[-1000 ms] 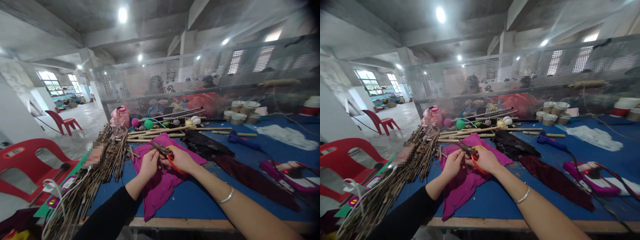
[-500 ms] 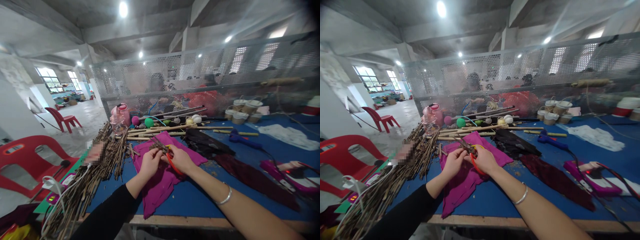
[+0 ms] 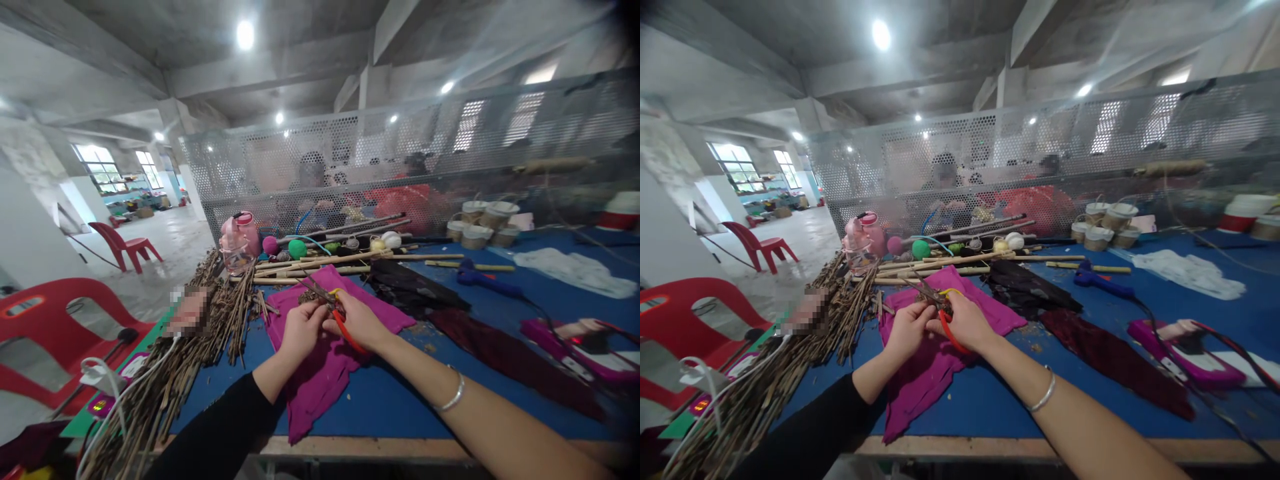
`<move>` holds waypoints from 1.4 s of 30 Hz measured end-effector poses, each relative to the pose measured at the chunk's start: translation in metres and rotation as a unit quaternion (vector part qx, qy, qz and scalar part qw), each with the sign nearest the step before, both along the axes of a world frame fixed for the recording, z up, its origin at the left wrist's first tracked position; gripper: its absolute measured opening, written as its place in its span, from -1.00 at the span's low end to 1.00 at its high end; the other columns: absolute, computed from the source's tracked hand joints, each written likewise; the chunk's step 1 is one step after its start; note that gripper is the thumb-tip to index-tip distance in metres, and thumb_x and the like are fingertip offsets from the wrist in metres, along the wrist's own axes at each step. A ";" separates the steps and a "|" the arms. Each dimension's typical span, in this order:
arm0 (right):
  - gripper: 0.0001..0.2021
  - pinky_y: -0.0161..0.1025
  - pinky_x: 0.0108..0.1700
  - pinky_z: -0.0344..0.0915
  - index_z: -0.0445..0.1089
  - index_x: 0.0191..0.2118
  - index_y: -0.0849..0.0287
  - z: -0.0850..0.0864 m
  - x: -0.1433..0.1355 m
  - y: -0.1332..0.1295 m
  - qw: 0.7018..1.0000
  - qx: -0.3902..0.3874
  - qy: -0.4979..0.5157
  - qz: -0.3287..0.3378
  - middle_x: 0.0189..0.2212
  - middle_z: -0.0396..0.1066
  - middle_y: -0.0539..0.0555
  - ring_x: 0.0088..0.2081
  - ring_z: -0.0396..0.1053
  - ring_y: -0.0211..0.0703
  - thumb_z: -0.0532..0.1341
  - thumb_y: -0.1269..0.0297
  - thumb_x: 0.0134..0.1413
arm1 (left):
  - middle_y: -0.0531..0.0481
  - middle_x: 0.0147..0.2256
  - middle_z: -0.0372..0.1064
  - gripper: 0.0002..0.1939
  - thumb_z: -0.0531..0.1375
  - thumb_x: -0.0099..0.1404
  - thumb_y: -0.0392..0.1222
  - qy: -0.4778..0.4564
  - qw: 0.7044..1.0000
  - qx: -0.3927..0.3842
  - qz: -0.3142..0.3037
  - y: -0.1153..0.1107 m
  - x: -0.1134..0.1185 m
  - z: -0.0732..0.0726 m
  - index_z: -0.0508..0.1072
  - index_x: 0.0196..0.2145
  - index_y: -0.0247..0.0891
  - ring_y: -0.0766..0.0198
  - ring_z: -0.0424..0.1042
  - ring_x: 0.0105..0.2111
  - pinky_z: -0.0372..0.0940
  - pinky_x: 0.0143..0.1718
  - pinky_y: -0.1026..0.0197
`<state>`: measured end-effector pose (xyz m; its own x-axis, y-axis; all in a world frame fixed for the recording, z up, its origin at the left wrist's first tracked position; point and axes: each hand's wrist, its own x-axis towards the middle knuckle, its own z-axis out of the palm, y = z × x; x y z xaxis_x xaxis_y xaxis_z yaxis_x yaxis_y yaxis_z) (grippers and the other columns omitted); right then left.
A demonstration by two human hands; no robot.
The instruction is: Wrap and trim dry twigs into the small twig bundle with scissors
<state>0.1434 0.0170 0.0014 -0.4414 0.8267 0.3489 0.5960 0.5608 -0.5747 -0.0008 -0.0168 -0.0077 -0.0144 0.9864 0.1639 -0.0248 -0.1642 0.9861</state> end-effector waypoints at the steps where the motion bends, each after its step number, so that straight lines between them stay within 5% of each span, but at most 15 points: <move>1: -0.60 -0.32 -0.37 0.09 0.23 -0.20 0.16 0.000 -0.001 -0.001 1.000 0.004 0.000 -0.003 -0.35 0.34 0.04 -0.36 0.28 -0.20 0.26 0.09 -0.18 | 0.11 -0.68 0.19 -0.72 0.15 0.08 -0.03 -0.002 1.000 0.002 0.000 0.000 0.001 -0.001 0.36 -0.55 -0.35 0.45 0.16 -0.73 0.12 -0.71 0.37; 12: -0.63 -0.34 -0.41 0.05 0.23 -0.27 0.17 0.003 -0.001 -0.002 0.998 0.035 -0.033 -0.049 -0.39 0.32 0.04 -0.38 0.29 -0.20 0.22 0.02 -0.16 | 0.10 -0.68 0.19 -0.68 0.13 0.10 0.01 0.012 1.000 0.020 0.004 0.001 0.000 -0.007 0.33 -0.56 -0.33 0.44 0.16 -0.72 0.12 -0.70 0.37; 26: -0.64 -0.34 -0.46 0.03 0.31 -0.24 0.11 0.000 -0.001 0.002 0.994 0.024 -0.071 -0.077 -0.43 0.42 0.05 -0.41 0.36 -0.15 0.14 -0.05 -0.09 | 0.03 -0.58 0.36 -0.69 0.12 0.11 -0.08 -0.035 0.999 -0.013 0.003 -0.003 0.002 0.006 0.43 -0.25 -0.35 0.41 0.27 -0.66 0.22 -0.66 0.37; 34: -0.57 -0.34 -0.36 0.12 0.23 -0.18 0.17 0.002 -0.001 0.002 0.998 0.011 -0.049 -0.033 -0.28 0.36 0.09 -0.31 0.34 -0.17 0.23 0.03 -0.17 | 0.02 -0.57 0.38 -0.70 0.11 0.12 -0.02 -0.052 0.998 -0.006 -0.039 0.000 0.002 0.001 0.41 -0.36 -0.35 0.42 0.24 -0.69 0.18 -0.64 0.35; 42: -0.60 -0.35 -0.40 0.09 0.25 -0.19 0.17 0.002 -0.003 -0.001 0.998 -0.014 -0.051 -0.028 -0.31 0.38 0.09 -0.35 0.34 -0.19 0.21 0.03 -0.13 | 0.05 -0.67 0.26 -0.68 0.11 0.11 0.03 0.005 1.000 -0.002 -0.015 0.004 -0.003 -0.007 0.37 -0.52 -0.32 0.40 0.21 -0.68 0.17 -0.64 0.35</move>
<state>0.1402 0.0164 0.0036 -0.4262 0.8597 0.2814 0.6826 0.5098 -0.5235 -0.0037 -0.0124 -0.0148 0.0172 0.9869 0.1607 -0.0204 -0.1604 0.9868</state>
